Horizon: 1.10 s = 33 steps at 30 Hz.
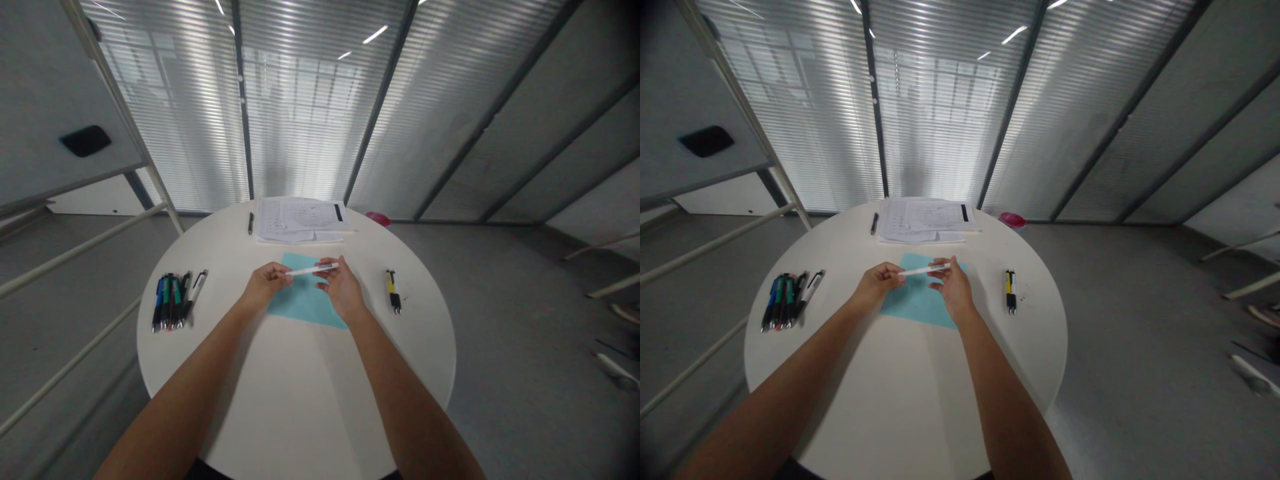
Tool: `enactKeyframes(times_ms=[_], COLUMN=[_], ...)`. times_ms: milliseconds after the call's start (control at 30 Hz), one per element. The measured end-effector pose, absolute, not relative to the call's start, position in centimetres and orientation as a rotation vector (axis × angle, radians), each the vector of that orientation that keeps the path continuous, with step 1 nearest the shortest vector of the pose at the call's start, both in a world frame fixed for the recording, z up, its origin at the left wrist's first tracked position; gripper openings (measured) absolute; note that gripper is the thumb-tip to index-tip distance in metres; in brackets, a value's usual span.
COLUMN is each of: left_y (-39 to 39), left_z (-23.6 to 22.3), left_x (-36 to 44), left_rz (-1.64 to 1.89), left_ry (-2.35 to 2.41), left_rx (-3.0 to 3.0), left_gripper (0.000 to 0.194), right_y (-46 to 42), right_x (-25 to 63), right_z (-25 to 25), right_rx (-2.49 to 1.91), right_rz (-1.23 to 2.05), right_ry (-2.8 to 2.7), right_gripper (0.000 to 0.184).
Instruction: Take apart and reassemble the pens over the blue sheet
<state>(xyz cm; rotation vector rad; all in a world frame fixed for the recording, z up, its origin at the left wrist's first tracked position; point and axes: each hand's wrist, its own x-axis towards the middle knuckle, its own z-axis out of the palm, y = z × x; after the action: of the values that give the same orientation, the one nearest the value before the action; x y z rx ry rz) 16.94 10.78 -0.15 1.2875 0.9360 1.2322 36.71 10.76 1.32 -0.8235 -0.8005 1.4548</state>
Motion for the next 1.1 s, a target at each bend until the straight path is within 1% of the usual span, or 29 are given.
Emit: enactKeyframes(times_ms=[100, 167, 367, 500, 600, 667, 800, 933, 1100], left_y=[10.5, 10.3, 9.9, 10.1, 10.3, 10.4, 10.5, 10.5, 10.6], left_z=[-0.3, -0.5, -0.4, -0.2, -0.4, -0.6, -0.6, -0.5, -0.8], left_x=[17.2, 17.2, 17.0, 16.5, 16.2, 16.1, 16.1, 16.0, 16.0], left_rz=[1.242, 1.25, 1.15, 0.995, 0.839, 0.76, 0.666, 0.65, 0.72], left_ry=[0.969, 1.053, 1.271, 1.435, 1.625, 1.689, 1.666, 1.654, 1.619], left_rx=[1.44, 1.603, 2.002, 2.207, 2.28, 2.291, 2.296, 2.288, 2.302], left_gripper=[0.031, 0.028, 0.021, 0.022, 0.022, 0.023, 0.025, 0.025, 0.025], right_y=[10.6, 10.6, 10.2, 10.0, 10.0, 10.0, 10.0, 9.9, 9.7], right_x=[36.9, 37.1, 38.4, 39.5, 40.1, 40.2, 40.2, 40.1, 40.1], right_z=[1.7, 1.9, 2.7, 3.1, 3.3, 3.3, 3.4, 3.6, 3.6], right_rx=[-0.668, -0.592, -0.31, -0.165, -0.167, -0.186, -0.193, -0.209, -0.324], right_rz=[1.644, 1.709, 1.723, 1.661, 1.651, 1.644, 1.599, 1.573, 1.521], right_ry=[-0.64, -0.526, -0.389, -0.346, -0.334, -0.34, -0.362, -0.391, -0.45], right_gripper=[0.038, 0.038, 0.03, 0.015, 0.007, 0.007, 0.01, 0.012, 0.009])
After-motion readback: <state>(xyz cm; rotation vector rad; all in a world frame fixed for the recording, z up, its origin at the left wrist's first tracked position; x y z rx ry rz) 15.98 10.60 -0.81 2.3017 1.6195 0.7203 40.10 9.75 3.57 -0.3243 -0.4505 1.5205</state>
